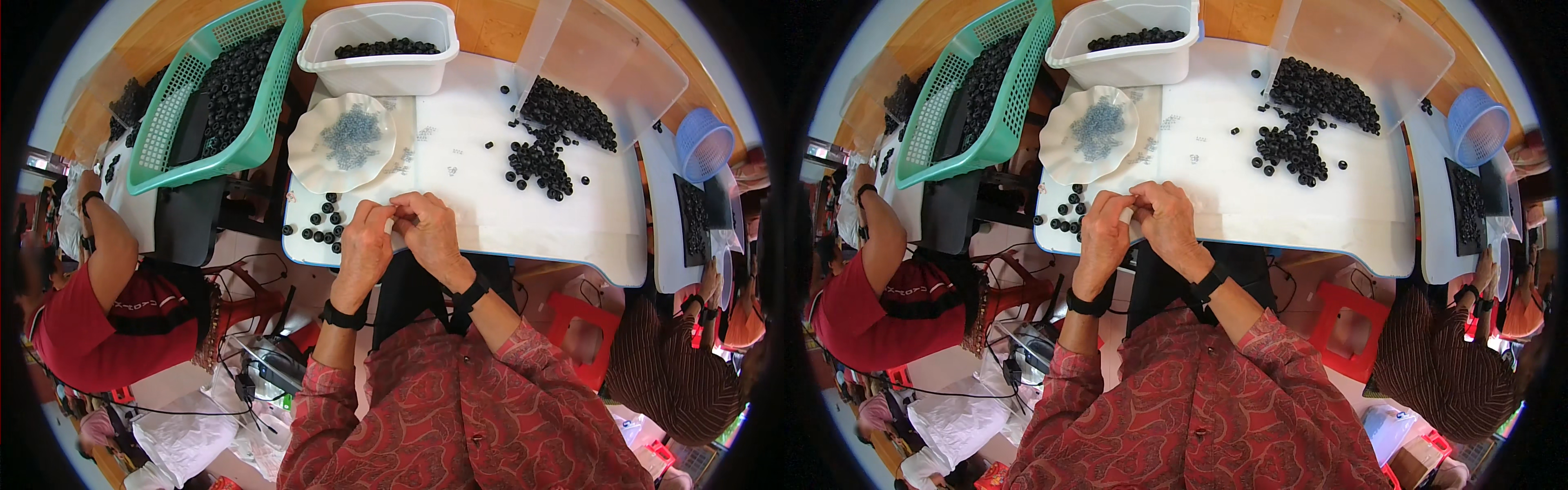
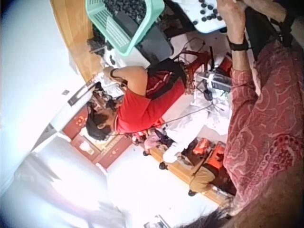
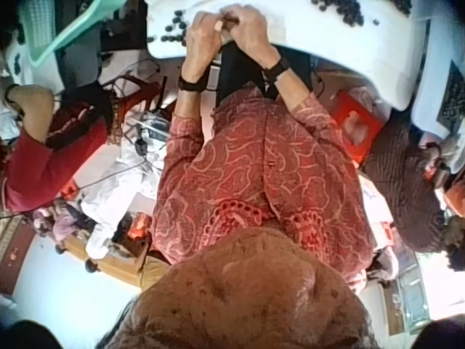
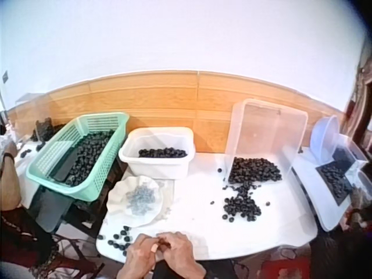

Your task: Assembling small black spheres onto white plastic components as part of a manufacturing task.

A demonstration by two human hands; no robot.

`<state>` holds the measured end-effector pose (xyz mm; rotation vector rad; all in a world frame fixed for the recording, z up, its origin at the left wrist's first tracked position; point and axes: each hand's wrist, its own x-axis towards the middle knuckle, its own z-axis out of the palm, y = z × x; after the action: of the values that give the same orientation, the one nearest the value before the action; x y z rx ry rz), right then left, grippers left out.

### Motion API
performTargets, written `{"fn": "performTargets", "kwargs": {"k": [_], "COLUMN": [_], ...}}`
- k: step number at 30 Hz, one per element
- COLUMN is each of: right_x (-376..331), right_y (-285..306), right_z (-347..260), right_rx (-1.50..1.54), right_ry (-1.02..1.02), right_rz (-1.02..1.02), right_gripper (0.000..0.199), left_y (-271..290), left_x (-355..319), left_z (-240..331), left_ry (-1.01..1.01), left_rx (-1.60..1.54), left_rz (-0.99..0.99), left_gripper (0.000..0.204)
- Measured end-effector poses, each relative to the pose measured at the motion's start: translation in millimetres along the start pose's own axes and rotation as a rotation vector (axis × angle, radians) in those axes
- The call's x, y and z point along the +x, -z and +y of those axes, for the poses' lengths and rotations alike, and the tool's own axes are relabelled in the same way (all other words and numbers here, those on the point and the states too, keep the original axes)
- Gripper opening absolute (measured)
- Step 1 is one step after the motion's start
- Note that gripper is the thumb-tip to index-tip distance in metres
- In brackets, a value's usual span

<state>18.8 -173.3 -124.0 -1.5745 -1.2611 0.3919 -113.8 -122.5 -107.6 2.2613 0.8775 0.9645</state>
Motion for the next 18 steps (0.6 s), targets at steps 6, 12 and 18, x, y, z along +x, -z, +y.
{"fn": "performTargets", "kwargs": {"k": [6, 12, 18], "right_x": [2, 3, 2], "right_y": [1, 9, 15], "right_z": [2, 1, -9], "right_rx": [-0.007, -0.028, 0.006], "right_ry": [-0.031, -0.021, 0.012], "right_rz": [-0.02, -0.111, -0.073], "right_gripper": [0.028, 0.033, 0.028], "left_y": [-3, -6, -9], "left_x": [0, -3, -3], "left_z": [-3, -2, 1], "left_ry": [-0.043, -0.049, -0.054], "left_rx": [0.005, 0.053, 0.113], "left_rz": [0.014, 0.023, -0.002], "left_gripper": [0.033, 0.033, 0.036]}}
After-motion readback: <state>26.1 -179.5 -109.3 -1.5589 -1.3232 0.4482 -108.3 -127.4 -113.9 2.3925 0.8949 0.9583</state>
